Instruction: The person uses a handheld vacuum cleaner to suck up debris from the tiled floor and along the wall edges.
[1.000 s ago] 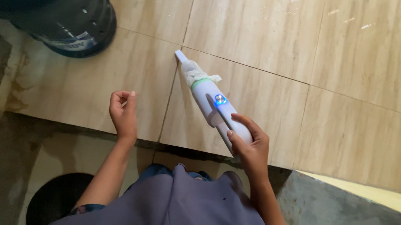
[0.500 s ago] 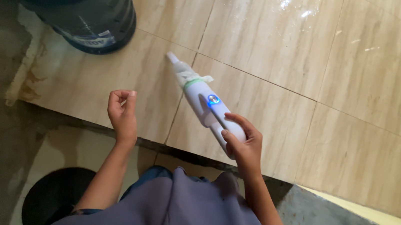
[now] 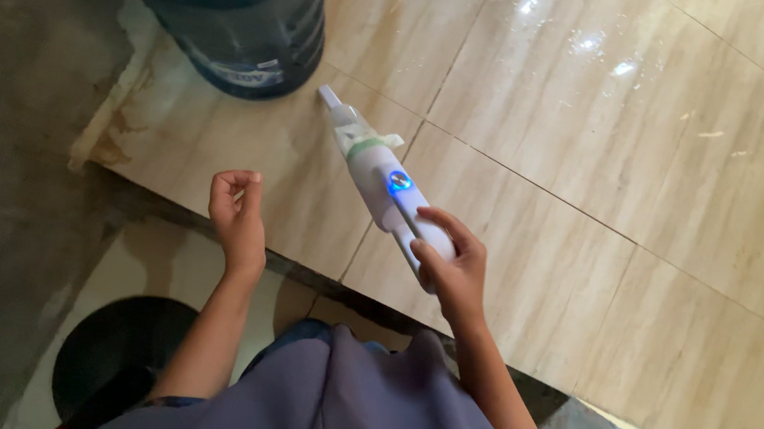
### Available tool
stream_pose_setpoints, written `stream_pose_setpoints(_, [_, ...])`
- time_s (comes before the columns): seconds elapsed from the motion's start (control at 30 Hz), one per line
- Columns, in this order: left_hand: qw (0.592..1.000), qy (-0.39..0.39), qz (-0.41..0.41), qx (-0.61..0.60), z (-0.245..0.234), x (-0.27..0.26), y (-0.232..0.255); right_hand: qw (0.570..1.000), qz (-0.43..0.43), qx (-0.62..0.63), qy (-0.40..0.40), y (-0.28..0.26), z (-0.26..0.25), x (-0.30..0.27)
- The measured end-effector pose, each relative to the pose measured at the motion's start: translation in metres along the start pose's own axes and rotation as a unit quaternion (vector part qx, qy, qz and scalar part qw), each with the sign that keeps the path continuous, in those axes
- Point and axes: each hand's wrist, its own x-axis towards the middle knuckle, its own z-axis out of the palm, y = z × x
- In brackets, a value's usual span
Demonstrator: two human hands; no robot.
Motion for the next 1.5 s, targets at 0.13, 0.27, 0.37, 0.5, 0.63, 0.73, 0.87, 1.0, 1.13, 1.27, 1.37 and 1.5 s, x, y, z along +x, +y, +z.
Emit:
stream_pose_setpoints(0.13, [1.0,0.026,0.008,0.009,-0.014,0.002,-0.004,0.998,0.046,-0.017,-0.033,-0.012,-0.009,-0.015])
stream_pose_setpoints(0.27, [0.999,0.052,0.001,-0.003,-0.027,0.002,-0.005,0.995,0.045,-0.035,-0.077,-0.018,-0.008,-0.017])
stream_pose_setpoints(0.37, [0.997,0.073,0.009,0.001,-0.035,0.002,-0.007,0.991,0.062,-0.04,-0.108,-0.018,0.0,-0.011])
stream_pose_setpoints(0.5, [0.997,0.08,0.009,-0.009,-0.046,0.001,-0.012,0.983,0.089,-0.066,-0.144,-0.02,0.018,0.002])
stream_pose_setpoints(0.63, [0.994,0.11,0.016,-0.002,-0.059,0.004,-0.025,0.977,0.064,-0.092,-0.179,-0.018,0.038,0.013])
stream_pose_setpoints(0.73, [0.991,0.134,0.01,0.004,-0.069,0.008,-0.029,0.976,0.049,-0.081,-0.195,-0.012,0.057,0.021])
stream_pose_setpoints(0.87, [0.99,0.132,0.041,-0.025,-0.076,0.011,-0.026,0.973,0.011,-0.076,-0.219,-0.002,0.08,0.032])
stream_pose_setpoints(1.0, [0.987,0.158,0.04,0.009,-0.084,0.013,-0.022,0.971,0.006,-0.04,-0.234,0.008,0.099,0.04])
stream_pose_setpoints(1.13, [0.983,0.179,0.018,-0.023,-0.089,0.011,-0.02,0.972,0.01,-0.029,-0.234,0.015,0.116,0.048])
stream_pose_setpoints(1.27, [0.981,0.19,0.024,-0.013,-0.094,0.008,-0.022,0.973,0.017,-0.022,-0.23,0.017,0.121,0.05])
stream_pose_setpoints(1.37, [0.976,0.216,0.027,-0.003,-0.098,0.009,-0.027,0.972,0.012,-0.036,-0.232,0.017,0.125,0.052])
stream_pose_setpoints(1.5, [0.97,0.24,0.036,-0.017,-0.107,0.011,-0.028,0.967,-0.015,-0.057,-0.249,0.019,0.139,0.064])
